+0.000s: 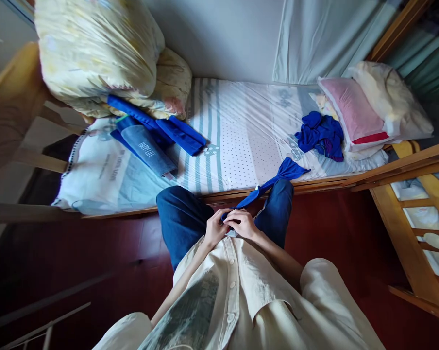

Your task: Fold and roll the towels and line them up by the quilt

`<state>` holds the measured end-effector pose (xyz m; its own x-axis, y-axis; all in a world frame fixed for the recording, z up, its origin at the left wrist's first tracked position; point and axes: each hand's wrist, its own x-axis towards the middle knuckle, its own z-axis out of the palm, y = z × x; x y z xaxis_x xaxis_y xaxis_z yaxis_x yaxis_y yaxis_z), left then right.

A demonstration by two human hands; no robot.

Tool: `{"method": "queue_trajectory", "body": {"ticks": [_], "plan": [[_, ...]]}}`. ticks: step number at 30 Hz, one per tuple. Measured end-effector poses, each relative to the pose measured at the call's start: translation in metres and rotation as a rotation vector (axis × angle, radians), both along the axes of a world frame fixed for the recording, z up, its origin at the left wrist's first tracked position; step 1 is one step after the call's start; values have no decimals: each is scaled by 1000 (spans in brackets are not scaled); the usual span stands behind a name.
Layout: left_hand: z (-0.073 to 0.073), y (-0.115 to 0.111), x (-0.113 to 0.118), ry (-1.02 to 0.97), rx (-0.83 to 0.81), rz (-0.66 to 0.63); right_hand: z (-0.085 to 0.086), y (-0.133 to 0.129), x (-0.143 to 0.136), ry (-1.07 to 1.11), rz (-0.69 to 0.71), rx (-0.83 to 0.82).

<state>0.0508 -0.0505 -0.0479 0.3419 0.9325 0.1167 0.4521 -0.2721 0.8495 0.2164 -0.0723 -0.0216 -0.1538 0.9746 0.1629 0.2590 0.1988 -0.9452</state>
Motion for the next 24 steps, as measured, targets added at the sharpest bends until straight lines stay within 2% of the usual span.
{"method": "queue_trajectory", "body": {"ticks": [3, 6, 8, 10, 13, 17, 20, 24], "plan": [[16, -6, 2, -13, 61, 50, 14, -6, -2, -37, -24, 13], [30, -11, 0, -40, 94, 98, 21, -16, -7, -14, -44, -19], [36, -15, -4, -64, 129, 135, 21, -18, -8, 61, -104, -91], [40, -20, -10, -63, 158, 153, 18, -14, -4, 179, -222, -232], [42, -30, -16, -51, 203, 102, 12, 4, 9, 314, -392, -505], [46, -43, -14, -105, 311, -82, 3, 32, 23, 218, -408, -702], [54, -46, -10, -127, 343, -196, -2, 41, 24, 165, -383, -688], [64, -43, -15, -162, 318, -206, 7, 38, 19, 152, -406, -470]]}}
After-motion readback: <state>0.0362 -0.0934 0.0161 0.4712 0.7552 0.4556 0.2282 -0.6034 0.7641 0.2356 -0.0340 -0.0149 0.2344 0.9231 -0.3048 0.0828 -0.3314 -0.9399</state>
